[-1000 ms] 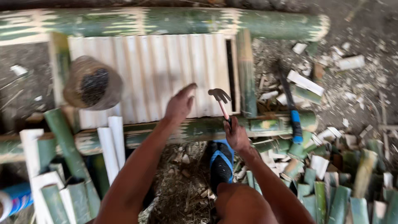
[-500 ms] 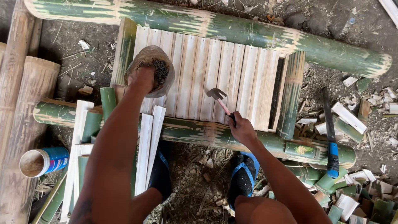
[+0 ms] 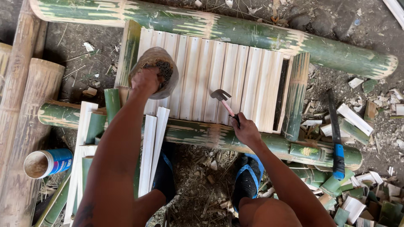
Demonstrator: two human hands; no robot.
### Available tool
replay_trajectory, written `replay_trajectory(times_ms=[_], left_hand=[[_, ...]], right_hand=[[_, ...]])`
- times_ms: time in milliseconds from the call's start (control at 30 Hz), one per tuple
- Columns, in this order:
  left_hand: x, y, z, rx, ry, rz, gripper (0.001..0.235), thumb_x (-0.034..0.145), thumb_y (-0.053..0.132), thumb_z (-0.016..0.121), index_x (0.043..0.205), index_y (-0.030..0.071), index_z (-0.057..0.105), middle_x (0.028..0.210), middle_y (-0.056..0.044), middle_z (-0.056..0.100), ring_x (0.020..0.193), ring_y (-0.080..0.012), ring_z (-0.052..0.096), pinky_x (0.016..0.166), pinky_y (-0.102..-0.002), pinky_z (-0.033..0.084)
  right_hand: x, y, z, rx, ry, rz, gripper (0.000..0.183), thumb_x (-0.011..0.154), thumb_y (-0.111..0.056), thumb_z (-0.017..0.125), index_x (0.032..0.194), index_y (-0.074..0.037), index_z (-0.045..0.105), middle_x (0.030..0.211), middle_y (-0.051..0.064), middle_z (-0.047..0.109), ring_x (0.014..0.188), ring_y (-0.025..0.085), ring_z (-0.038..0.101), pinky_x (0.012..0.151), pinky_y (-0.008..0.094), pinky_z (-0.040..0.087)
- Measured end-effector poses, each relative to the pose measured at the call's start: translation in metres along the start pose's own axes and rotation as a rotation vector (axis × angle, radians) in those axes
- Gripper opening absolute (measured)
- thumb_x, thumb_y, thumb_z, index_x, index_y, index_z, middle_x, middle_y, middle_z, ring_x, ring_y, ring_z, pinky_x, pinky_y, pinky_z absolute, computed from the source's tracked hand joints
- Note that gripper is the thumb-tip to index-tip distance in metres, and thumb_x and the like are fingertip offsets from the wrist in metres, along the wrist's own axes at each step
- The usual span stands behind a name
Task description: The person assembles a bamboo structure by placing thin bamboo slats into a frame and securing them with nails using a hammer. They also cut bamboo pieces with a machete to fit the frame.
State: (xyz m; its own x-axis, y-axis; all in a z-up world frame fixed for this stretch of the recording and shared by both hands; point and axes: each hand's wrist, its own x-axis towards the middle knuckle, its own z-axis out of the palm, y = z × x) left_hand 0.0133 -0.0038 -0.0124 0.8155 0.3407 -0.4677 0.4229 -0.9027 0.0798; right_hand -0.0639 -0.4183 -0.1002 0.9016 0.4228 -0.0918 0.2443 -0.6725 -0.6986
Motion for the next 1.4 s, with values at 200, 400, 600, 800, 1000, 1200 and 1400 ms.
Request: replay_trajectory(times_ms=[200,400,600,800,1000,1200,1400], left_hand=[[-0.018,0.006,-0.013,-0.236,0.484,0.281,0.021,0.095,0.020,0.078,0.108,0.005,0.073,0.096,-0.017,0.075,0.083,-0.0314,0.072,0.075,-0.045,0.062],[0.004,0.089,0.001,-1.416,0.389,0.666,0.016,0.097,-0.010,0.075,0.111,-0.001,0.076,0.097,-0.006,0.075,0.083,-0.0090,0.065,0.076,-0.024,0.053],[0.021,0.237,0.066,-0.942,0.567,0.875,0.017,0.087,-0.007,0.078,0.099,0.003,0.073,0.094,-0.012,0.071,0.082,-0.0217,0.070,0.075,-0.034,0.058],[0.053,0.367,0.116,-0.917,0.393,0.651,0.011,0.097,0.010,0.073,0.106,0.013,0.067,0.101,-0.005,0.074,0.088,-0.0215,0.074,0.077,-0.034,0.059],[0.076,0.427,0.130,-0.604,0.562,0.498,0.008,0.087,0.025,0.077,0.094,0.024,0.073,0.100,0.001,0.065,0.097,-0.0221,0.063,0.083,-0.044,0.044],[0.082,0.435,0.140,-0.504,0.556,0.458,0.007,0.091,0.031,0.075,0.096,0.026,0.071,0.098,0.003,0.058,0.096,-0.0200,0.055,0.085,-0.042,0.036],[0.082,0.433,0.136,-0.474,0.518,0.488,0.016,0.094,0.034,0.074,0.106,0.025,0.068,0.104,0.001,0.058,0.101,-0.0214,0.055,0.089,-0.044,0.038]], right_hand=[[-0.001,0.000,-0.002,0.054,-0.006,0.094,0.027,0.104,-0.031,0.059,0.100,-0.004,0.056,0.056,0.016,0.059,0.046,0.032,0.060,0.046,0.047,0.044],[-0.006,0.014,-0.015,0.344,0.147,0.311,0.029,0.106,-0.033,0.056,0.103,-0.004,0.057,0.060,0.011,0.060,0.049,0.024,0.062,0.050,0.039,0.048],[0.000,0.051,-0.054,0.420,0.297,0.508,0.033,0.108,-0.041,0.045,0.115,-0.009,0.048,0.065,0.007,0.061,0.051,0.016,0.059,0.044,0.038,0.049],[0.017,0.082,-0.107,0.210,0.384,0.440,0.033,0.111,-0.038,0.042,0.116,-0.006,0.047,0.064,0.012,0.063,0.051,0.023,0.065,0.043,0.040,0.050],[0.044,0.085,-0.141,0.146,0.452,0.323,0.018,0.110,-0.017,0.044,0.120,-0.002,0.046,0.063,0.016,0.063,0.052,0.029,0.069,0.045,0.041,0.049],[0.050,0.092,-0.147,0.115,0.551,0.144,0.020,0.109,-0.010,0.044,0.123,0.003,0.043,0.065,0.014,0.059,0.052,0.024,0.065,0.046,0.039,0.050],[0.083,0.114,-0.138,-0.025,0.368,0.319,0.020,0.106,-0.008,0.039,0.119,0.005,0.044,0.057,0.007,0.056,0.037,0.019,0.054,0.032,0.034,0.044]])
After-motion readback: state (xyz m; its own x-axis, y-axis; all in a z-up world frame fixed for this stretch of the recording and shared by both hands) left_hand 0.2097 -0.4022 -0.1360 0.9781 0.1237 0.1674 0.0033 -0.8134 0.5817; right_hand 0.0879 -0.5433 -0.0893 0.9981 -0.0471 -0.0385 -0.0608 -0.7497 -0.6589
